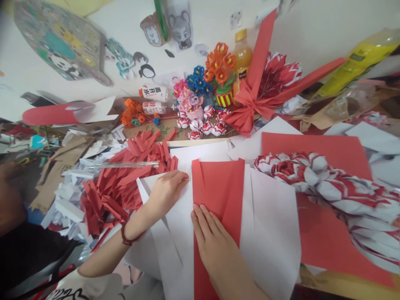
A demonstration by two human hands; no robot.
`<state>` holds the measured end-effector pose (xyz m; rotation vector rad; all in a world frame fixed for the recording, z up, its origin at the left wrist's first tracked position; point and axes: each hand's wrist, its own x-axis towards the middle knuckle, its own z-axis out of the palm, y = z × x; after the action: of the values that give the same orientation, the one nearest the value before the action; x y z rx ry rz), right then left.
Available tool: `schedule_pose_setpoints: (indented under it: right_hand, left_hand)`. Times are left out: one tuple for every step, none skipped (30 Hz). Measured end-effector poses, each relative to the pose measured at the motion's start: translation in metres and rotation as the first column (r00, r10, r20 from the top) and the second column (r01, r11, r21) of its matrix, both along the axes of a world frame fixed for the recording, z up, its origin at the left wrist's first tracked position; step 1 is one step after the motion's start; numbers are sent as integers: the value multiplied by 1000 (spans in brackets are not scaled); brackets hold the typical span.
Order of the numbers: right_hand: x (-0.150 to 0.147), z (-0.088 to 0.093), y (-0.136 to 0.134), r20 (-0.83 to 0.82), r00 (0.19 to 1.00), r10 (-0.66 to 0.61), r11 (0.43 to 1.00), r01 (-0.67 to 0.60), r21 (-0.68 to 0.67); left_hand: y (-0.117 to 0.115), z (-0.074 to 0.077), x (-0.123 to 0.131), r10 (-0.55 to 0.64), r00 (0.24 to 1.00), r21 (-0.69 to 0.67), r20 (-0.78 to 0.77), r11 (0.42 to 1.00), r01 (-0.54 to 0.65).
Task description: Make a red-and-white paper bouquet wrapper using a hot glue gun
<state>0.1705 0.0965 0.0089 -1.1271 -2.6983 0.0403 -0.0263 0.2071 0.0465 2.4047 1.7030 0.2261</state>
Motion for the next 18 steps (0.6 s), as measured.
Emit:
schedule_pose_setpoints:
  right_hand:
    - [0,0,0,6,1000,-2,1000,2,-5]
    - [0,-1,-1,10,1000,-1,1000,1,-10]
    - [0,-1,-1,14,1000,1,1000,-1,-17]
    - [0,-2,-2,12,1000,3,1000,-2,-22]
    - [1,-3,-2,8,1000,5,1000,-4,-29]
    - [1,-4,-2,4,1000,7,999,-7,-39]
    - [2,-5,-2,-1,1000,8,999,-9,-47]
    - [2,-6,-2,-7,1000,10,999,-11,-52]
    - [3,-6,-2,-10,1000,12,998,-12,-56]
    - [3,-6,-2,-9,1000,12,998,-12,-57]
    - [4,-5,-2,-7,1000,9,999,-10,-53]
    - [3,-3,-4,-8,1000,1,999,-1,-40]
    - [2,-1,-6,-8,1000,-20,1000,19,-20]
    - [1,2,-10,-7,999,-48,999,48,5]
    - [-2,5,-15,-8,997,-80,996,80,33]
    - [-6,8,-21,-13,994,-109,992,110,63]
    - [-12,11,-27,-21,991,-135,987,137,87]
    - [-18,14,-33,-32,987,-157,982,159,101]
  left_hand:
    - [2,1,0,-45,997,-17,-67,999,44]
    - [3,2,0,-96,987,-37,-131,995,92]
    - [5,3,0,-150,970,-53,-191,988,143]
    - [7,5,0,-206,947,-62,-247,979,196]
    - [8,7,0,-262,917,-69,-301,965,253]
    - [10,10,0,-319,882,-78,-347,947,312]
    - [11,12,0,-372,846,-88,-383,926,367]
    - [12,15,0,-416,813,-100,-407,905,413]
    - [14,18,1,-454,786,-113,-420,885,451]
    - [15,20,2,-490,762,-127,-423,865,486]
    - [17,21,2,-525,740,-141,-421,843,519]
    - [18,23,3,-560,715,-155,-418,820,551]
    - [20,23,4,-593,689,-168,-417,795,583]
    - [22,24,5,-622,664,-178,-415,771,612]
    - [24,24,6,-646,641,-183,-414,749,637]
    - [26,25,6,-664,623,-185,-414,731,656]
    - [27,25,6,-676,610,-184,-414,718,671]
    - [28,26,7,-684,601,-181,-413,708,682]
